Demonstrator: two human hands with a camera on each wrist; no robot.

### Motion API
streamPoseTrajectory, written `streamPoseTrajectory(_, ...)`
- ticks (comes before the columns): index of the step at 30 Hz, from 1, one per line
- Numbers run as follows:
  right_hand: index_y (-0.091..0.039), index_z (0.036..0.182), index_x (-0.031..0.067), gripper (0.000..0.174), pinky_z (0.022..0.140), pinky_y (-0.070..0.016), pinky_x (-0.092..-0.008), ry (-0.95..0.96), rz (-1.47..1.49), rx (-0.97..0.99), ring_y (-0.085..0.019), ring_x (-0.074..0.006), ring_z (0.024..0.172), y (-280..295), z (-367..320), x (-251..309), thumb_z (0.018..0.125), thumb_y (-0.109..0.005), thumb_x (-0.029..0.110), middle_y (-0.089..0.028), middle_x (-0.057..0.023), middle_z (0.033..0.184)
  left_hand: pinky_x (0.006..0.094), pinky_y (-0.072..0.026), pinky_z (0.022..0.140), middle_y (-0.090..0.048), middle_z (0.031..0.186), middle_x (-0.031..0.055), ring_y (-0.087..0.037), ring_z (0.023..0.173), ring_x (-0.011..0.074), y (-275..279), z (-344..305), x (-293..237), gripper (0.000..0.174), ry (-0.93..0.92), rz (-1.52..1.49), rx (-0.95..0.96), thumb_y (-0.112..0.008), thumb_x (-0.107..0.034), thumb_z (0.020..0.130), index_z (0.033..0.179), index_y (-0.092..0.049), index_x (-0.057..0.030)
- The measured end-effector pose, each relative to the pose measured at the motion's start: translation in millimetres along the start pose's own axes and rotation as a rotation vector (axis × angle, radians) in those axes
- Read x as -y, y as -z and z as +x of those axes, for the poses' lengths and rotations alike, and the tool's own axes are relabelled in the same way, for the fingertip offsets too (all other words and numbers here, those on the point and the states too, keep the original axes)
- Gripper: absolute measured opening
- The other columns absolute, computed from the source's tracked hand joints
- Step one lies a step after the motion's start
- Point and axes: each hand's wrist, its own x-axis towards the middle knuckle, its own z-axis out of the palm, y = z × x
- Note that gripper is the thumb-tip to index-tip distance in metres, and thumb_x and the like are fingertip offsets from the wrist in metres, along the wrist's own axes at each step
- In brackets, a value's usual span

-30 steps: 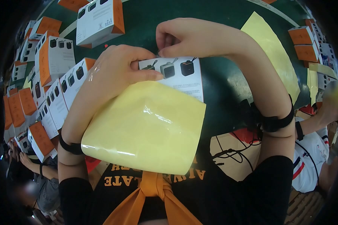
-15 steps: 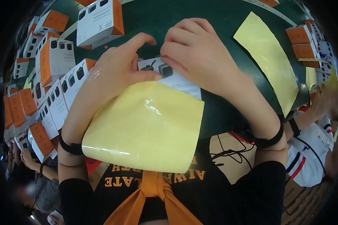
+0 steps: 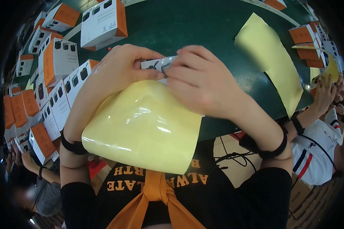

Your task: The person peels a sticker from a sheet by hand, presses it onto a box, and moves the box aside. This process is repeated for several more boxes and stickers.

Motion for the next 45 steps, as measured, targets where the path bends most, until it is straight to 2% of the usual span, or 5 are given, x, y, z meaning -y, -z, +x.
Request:
streamPoseTrajectory(8, -0.061, 0.093, 0.0021, 0.029, 0.091, -0.0440, -0.0405, -0.198, -0.091, -0.108, -0.060, -0.0241, 0.092, -20, -9, 1, 0.073, -0.065, 0.023, -0.063, -0.0110, 0.095, 0.0390, -0.0477, 0.067, -0.065, 0.083, 0.0179, -0.061, 0.073, 0.0318, 1, 1, -1, 0.039, -0.046, 0.066, 0.044, -0.075, -0.030, 0.069, 0.099, -0.069, -0.0053)
streamPoseTrajectory(15, -0.059, 0.101, 0.0054, 0.031, 0.098, -0.0390, -0.0419, -0.253, -0.036, -0.079, -0.056, -0.0258, 0.092, -33, -28, 3, 0.079, -0.061, 0.027, -0.057, -0.0102, 0.096, 0.0293, -0.0405, 0.050, -0.056, 0.060, 0.0092, -0.050, 0.051, 0.0156, -2, 6, -9, 0.038, -0.034, 0.143, 0.009, -0.077, -0.021, 0.066, 0.099, -0.069, -0.0038)
streamPoseTrajectory(23, -0.032, 0.137, -0.0011, 0.103, 0.104, -0.0295, -0.0499, -0.227, -0.104, 0.615, -0.038, -0.0479, 0.121, 22, 7, 29, 0.057, -0.080, 0.044, -0.038, -0.0346, 0.127, 0.0302, -0.0356, 0.047, -0.049, 0.055, 0.0062, -0.047, 0.047, 0.0177, 75, -88, -31, 0.033, -0.025, 0.059, -0.303, -0.075, -0.023, 0.073, 0.100, -0.066, -0.0062)
streamPoseTrajectory(35, -0.038, 0.138, 0.0119, 0.093, 0.100, -0.0358, -0.0475, -0.646, -0.573, 0.674, -0.038, -0.0430, 0.123, -25, 128, -267, 0.064, -0.070, 0.058, -0.042, -0.0281, 0.128, 0.0280, -0.0320, 0.052, -0.047, 0.063, 0.0045, -0.046, 0.058, 0.0134, 104, -160, 15, 0.015, 0.098, 0.200, -0.897, -0.074, -0.008, 0.070, 0.078, -0.065, 0.0005)
streamPoseTrajectory(45, -0.052, 0.124, 0.0071, 0.070, 0.094, -0.0434, -0.0469, -0.828, -0.054, -0.240, -0.053, -0.0420, 0.109, -113, 190, -227, 0.069, -0.070, 0.047, -0.054, -0.0240, 0.121, 0.0413, -0.0512, 0.076, -0.046, 0.132, 0.0167, -0.063, 0.089, 0.0347, 58, -30, 13, 0.045, -0.169, 0.442, -0.244, -0.063, -0.028, 0.084, 0.127, -0.052, -0.0214)
